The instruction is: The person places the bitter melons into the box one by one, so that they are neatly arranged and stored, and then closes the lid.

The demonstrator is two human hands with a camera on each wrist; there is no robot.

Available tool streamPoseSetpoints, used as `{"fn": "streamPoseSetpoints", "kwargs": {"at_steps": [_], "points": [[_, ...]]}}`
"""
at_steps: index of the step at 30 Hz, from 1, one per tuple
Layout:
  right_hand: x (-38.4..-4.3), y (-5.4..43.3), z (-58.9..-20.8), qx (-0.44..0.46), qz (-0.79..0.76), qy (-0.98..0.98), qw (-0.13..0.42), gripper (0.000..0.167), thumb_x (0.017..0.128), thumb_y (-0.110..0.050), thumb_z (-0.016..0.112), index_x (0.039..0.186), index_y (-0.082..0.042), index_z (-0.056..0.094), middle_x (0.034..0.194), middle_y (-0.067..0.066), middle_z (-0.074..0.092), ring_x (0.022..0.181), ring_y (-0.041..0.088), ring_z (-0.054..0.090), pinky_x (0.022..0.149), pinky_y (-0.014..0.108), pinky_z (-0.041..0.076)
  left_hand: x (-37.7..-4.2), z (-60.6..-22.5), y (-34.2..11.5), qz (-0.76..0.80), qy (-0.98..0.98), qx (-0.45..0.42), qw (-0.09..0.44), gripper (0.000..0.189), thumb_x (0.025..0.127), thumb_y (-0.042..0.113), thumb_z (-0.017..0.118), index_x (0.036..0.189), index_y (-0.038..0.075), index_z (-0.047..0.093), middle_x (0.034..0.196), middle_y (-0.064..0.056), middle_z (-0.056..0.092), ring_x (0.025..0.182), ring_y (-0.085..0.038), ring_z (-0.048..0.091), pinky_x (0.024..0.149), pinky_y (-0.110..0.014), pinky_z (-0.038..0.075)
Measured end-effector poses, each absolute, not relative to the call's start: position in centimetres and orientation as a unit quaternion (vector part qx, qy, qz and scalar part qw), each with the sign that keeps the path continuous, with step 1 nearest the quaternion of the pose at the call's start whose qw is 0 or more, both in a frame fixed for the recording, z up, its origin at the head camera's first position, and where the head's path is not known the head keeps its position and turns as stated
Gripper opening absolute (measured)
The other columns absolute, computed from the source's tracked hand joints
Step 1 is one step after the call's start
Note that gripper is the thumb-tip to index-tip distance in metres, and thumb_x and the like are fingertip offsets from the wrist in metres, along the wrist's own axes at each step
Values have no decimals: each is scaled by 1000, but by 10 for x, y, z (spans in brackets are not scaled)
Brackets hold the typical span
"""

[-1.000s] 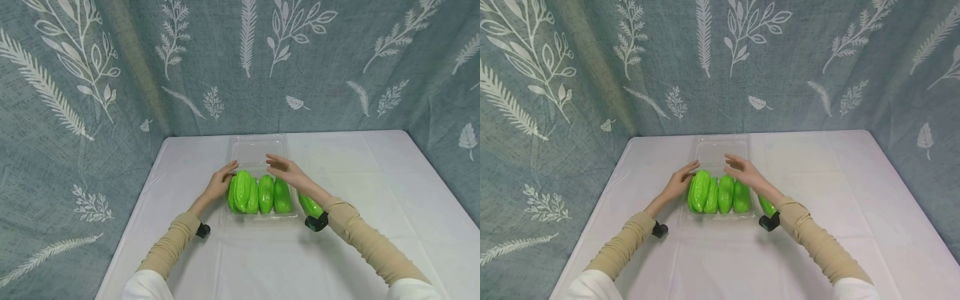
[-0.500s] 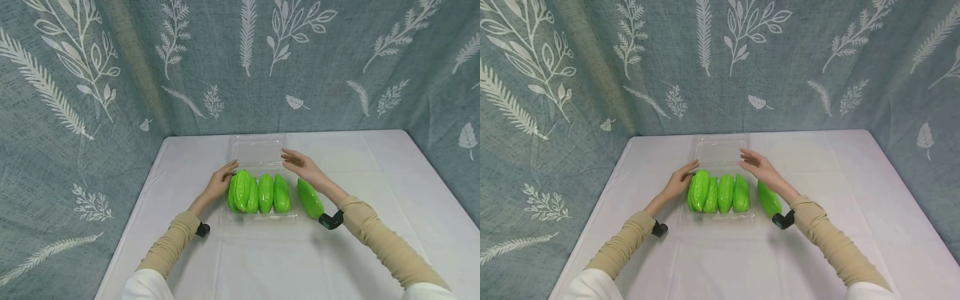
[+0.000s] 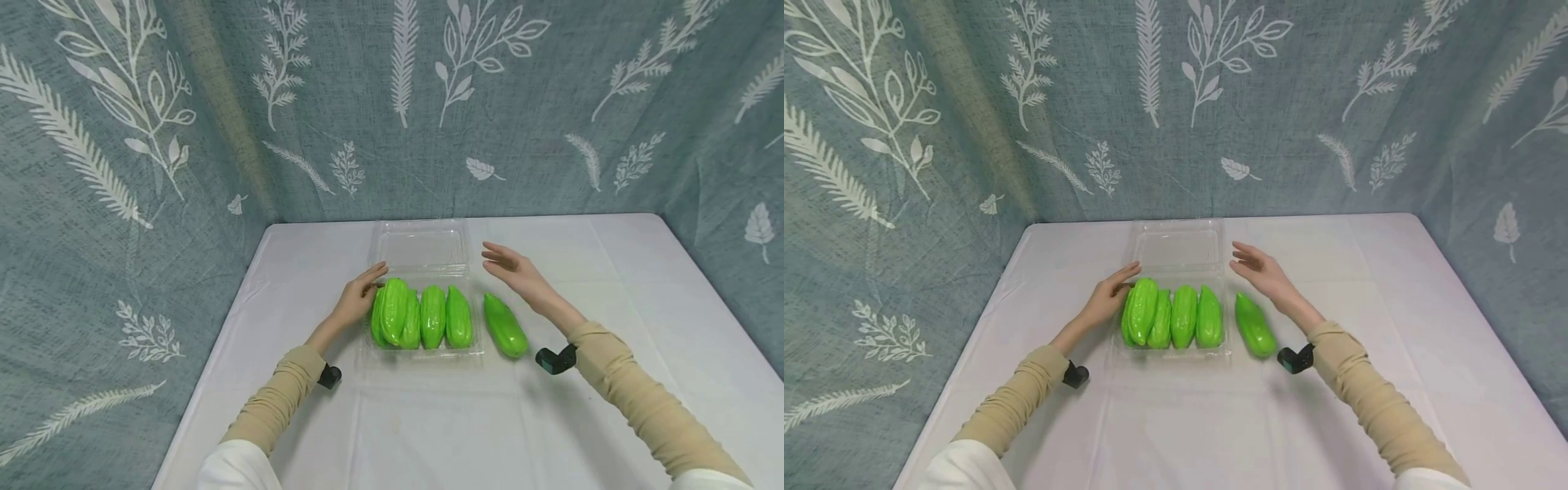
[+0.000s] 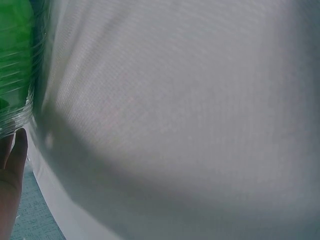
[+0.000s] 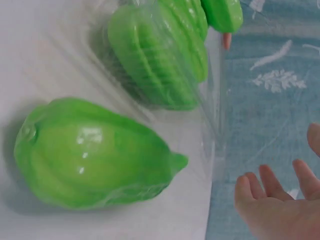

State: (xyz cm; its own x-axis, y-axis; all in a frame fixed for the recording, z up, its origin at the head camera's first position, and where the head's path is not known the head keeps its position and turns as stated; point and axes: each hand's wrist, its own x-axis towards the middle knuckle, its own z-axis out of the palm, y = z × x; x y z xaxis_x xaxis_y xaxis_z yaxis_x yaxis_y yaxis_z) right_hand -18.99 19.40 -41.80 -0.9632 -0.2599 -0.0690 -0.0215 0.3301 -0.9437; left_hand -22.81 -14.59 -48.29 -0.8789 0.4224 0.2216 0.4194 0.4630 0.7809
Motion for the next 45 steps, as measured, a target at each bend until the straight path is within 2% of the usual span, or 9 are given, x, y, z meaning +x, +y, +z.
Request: {"fn": "streamPoseSetpoints", "kwargs": {"at_steps": [9, 18, 29, 37, 45], "points": [[-188, 213, -424, -57, -558, 821, 105, 64, 98, -33, 51, 151, -11, 24, 152, 21, 31, 140, 40, 29, 114, 57, 25, -227, -482, -147, 457, 857, 239, 10, 45, 93, -10, 41, 138, -3, 45, 150, -16, 37, 113, -34, 61, 81, -36, 53], [-184, 233, -427, -45, -533, 838, 105, 66, 98, -37, 49, 152, -11, 21, 152, 24, 29, 140, 43, 27, 113, 59, 25, -227, -481, -146, 460, 854, 242, 14, 45, 94, -9, 41, 138, -3, 45, 151, -16, 36, 113, -34, 61, 86, -41, 54], [-183, 241, -437, -42, -522, 836, 162, 63, 99, -31, 49, 151, -8, 23, 153, 25, 26, 138, 43, 30, 110, 55, 34, -227, -480, -146, 462, 853, 242, 14, 46, 93, -11, 41, 138, -4, 45, 151, -16, 36, 113, -35, 61, 92, -43, 53], [-178, 245, -444, -78, -494, 841, 206, 60, 93, -6, 45, 149, -3, 25, 150, 28, 29, 138, 45, 29, 105, 55, 40, -227, -481, -146, 465, 853, 237, 16, 45, 93, -10, 40, 138, -3, 45, 151, -15, 36, 114, -35, 60, 95, -42, 52], [-171, 238, -447, -99, -480, 836, 247, 62, 97, -30, 51, 149, -5, 27, 150, 29, 29, 137, 46, 31, 103, 51, 44, -228, -483, -147, 461, 855, 239, 14, 45, 94, -9, 41, 138, -2, 45, 151, -13, 36, 114, -33, 61, 92, -42, 53]]}}
